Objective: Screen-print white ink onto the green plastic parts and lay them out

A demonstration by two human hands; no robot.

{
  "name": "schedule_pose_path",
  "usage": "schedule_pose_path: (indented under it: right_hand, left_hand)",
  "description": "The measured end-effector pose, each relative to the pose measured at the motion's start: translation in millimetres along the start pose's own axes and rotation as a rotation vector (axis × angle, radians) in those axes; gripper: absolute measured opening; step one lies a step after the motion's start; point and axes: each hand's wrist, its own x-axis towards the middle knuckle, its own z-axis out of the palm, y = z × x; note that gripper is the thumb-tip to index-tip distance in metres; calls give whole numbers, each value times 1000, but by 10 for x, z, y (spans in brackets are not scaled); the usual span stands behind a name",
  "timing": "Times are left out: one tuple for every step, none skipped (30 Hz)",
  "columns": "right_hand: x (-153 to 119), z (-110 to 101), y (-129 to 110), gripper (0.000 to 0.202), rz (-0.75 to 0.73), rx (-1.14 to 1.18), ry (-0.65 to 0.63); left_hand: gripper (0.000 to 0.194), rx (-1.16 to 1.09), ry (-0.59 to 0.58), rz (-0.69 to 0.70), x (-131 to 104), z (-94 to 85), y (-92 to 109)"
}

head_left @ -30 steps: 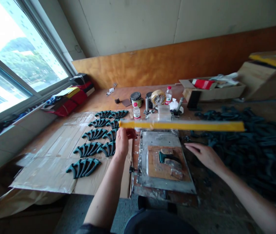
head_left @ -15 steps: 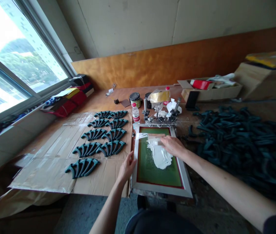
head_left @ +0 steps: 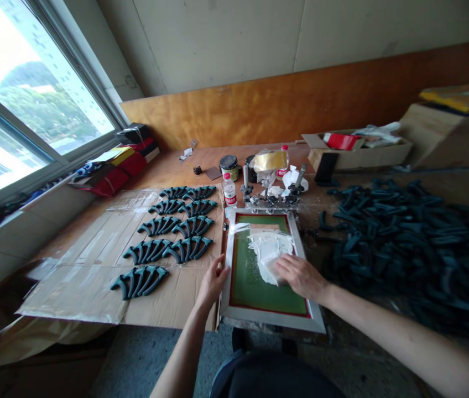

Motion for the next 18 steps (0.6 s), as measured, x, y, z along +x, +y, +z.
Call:
schedule_pose_path:
  right_hand:
    - [-37,9,-28,23,-30,15,-16]
    - [-52,-4,-40,21,-41,38,-49]
    - [-34,-35,-30,18,-25,62,-85]
    - [21,-81,1,13,14,83,-111]
    - [114,-134,51,11,70,95,-118]
    - [236,-190,116,17,137,97,-110]
    - [377,-248,189,28,207,89,-94]
    - [520,-306,269,39,273,70,-77]
    - [651,-367,353,49,328,38,-62]
    - [756,-433,441,55,371,-2,-42]
    - [825,-503,534,58,405,-40,-7]
    - [851,-574,631,58,436,-69,51]
    - [833,-639,731,56,475,-84,129]
    - [774,-690,830,51,527,-85,211]
    - [680,-717,922,46,593,-73,267]
    - [561,-712,995,40,664,-54,287]
    - [428,-670,1042,35,729,-35,270]
    - [290,-589,1054,32,778,-15,227]
  left_hand:
    - [63,-20,-2,-2,-5,1,4]
    - [64,-38,-4,-7,-11,3,13]
    - [65,-58,-7,-13,-18,3,27]
    - [67,-80,-13,-19,-27,0,52]
    - [69,-105,-23,-21,-39,-9,88]
    - [72,-133,-36,-17,-56,-25,139]
    - [75,-161,-49,-13,-79,-49,207]
    - [79,-188,-61,-11,-106,-81,291]
    - [81,-217,-69,-13,-136,-120,393]
    - [82,-247,-70,-17,-168,-164,509]
    - [79,-274,-65,-19,-196,-210,639]
    - [72,-290,-51,-15,-217,-254,778]
    - [65,-302,-35,-3,-227,-293,924]
    - [59,-319,-16,25,-222,-324,1076]
    - [57,-350,3,66,-201,-346,1230]
    - [55,-390,19,118,-162,-359,1387]
    - [53,-437,27,176,-108,-364,1544]
    - [50,-488,29,235,-41,-363,1697]
